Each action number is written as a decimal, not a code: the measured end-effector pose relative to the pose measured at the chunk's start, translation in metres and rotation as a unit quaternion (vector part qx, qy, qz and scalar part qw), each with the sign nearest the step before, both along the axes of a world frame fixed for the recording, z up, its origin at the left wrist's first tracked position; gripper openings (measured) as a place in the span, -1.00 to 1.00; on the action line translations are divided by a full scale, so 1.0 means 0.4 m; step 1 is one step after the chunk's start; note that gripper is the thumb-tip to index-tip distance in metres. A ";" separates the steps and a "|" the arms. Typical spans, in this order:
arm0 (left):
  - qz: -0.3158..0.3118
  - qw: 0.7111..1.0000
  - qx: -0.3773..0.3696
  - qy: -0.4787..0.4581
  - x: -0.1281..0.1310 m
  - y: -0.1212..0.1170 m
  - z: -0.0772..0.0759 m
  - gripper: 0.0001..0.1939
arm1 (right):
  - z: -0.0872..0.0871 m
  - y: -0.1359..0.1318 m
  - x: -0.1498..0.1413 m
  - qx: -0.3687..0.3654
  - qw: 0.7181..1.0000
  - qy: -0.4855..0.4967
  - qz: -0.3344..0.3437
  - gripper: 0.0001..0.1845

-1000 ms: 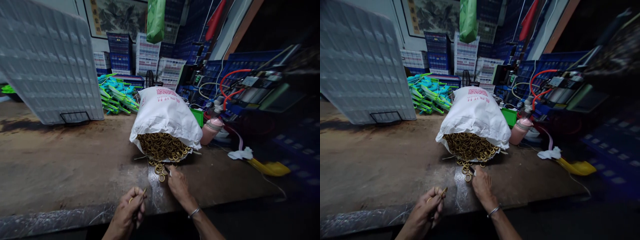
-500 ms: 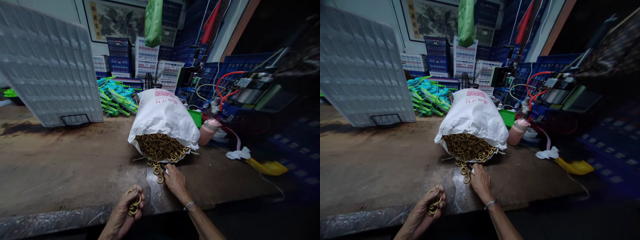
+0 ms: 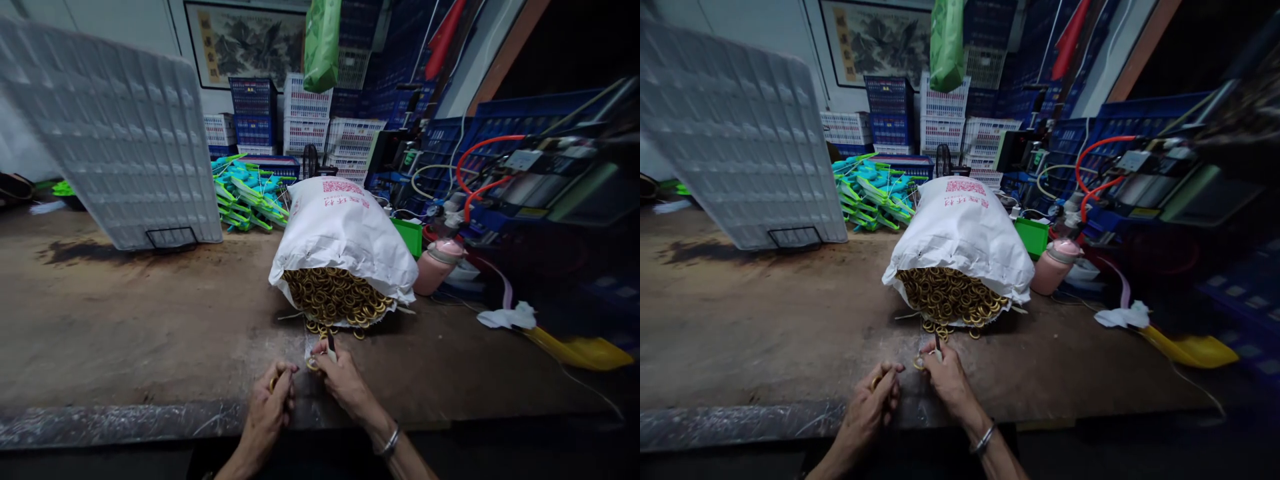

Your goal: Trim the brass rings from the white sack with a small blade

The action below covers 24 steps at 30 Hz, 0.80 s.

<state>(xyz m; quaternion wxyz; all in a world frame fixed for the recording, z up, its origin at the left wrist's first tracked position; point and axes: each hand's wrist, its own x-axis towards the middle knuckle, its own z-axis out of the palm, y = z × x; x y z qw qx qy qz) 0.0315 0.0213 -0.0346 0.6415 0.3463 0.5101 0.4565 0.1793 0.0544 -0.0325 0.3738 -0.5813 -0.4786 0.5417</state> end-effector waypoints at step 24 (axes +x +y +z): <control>-0.040 0.992 0.089 0.080 0.016 0.005 0.006 -0.77 | -0.008 -0.026 -0.060 -0.110 0.984 0.142 -0.002 -0.63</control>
